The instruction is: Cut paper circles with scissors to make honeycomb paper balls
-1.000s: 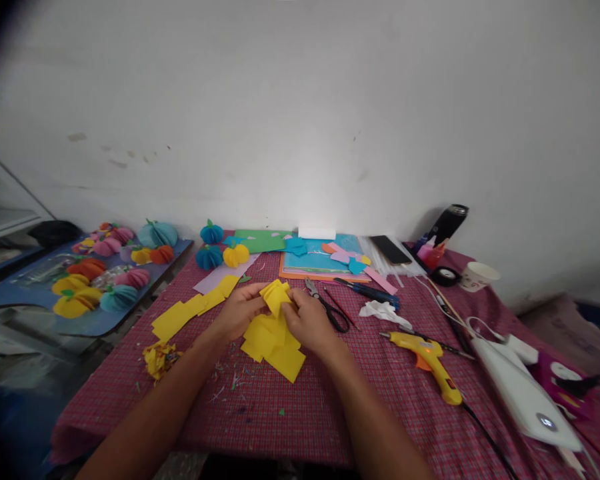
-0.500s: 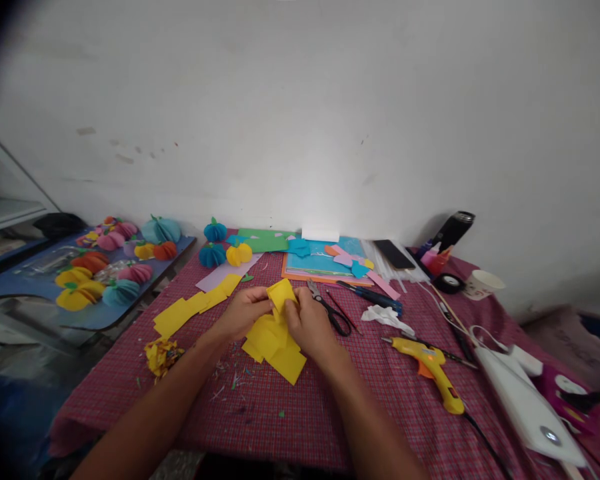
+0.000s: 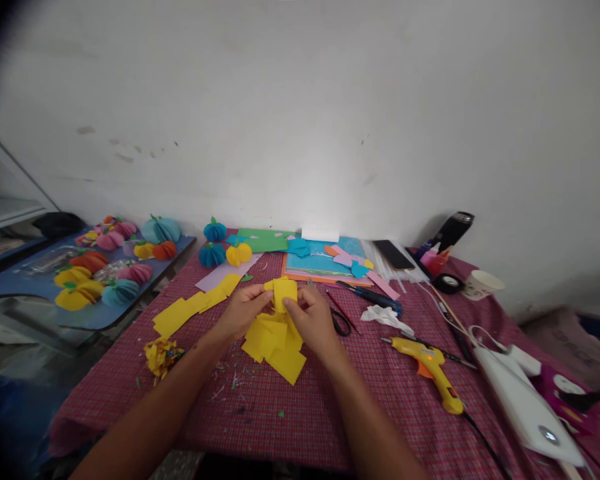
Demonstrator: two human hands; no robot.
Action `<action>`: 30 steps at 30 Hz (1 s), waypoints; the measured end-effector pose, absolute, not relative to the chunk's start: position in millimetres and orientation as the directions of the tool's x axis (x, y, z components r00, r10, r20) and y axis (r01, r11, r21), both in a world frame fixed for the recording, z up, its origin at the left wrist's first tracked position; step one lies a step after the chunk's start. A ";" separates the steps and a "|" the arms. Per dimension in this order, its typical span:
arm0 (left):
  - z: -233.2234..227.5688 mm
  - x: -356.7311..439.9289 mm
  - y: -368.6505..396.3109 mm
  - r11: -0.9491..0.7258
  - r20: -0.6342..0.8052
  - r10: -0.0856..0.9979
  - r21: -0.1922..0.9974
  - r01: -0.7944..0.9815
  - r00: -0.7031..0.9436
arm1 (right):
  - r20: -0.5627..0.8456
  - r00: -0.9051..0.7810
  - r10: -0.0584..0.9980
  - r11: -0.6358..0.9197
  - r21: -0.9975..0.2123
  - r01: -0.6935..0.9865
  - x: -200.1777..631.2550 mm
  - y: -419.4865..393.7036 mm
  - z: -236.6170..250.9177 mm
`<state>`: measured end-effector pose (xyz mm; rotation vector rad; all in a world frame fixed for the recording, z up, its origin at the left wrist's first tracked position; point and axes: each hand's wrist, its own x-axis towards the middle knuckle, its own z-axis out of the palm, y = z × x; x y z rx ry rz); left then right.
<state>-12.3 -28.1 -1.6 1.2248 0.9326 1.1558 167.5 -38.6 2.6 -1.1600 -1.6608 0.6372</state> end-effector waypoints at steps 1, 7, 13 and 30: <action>-2.4 -12.0 -28.0 -0.032 0.069 0.972 0.986 -0.166 0.222 | 0.401 -0.060 0.914 0.390 -0.826 0.407 166.7 -39.1 2.1; -1.2 -12.3 -30.6 -0.008 0.051 0.956 0.989 -0.149 0.289 | 0.425 0.001 0.905 0.355 -0.758 0.547 163.8 -42.3 3.5; 4.2 -17.8 -30.1 -0.054 0.066 0.980 0.996 -0.069 0.185 | 0.482 -0.055 0.875 0.445 -0.751 0.488 161.4 -49.6 10.7; -3.8 -30.9 -12.9 -0.121 0.099 0.988 0.969 -0.214 -0.115 | 0.316 -0.479 0.819 0.477 -0.838 0.263 151.7 -65.2 21.9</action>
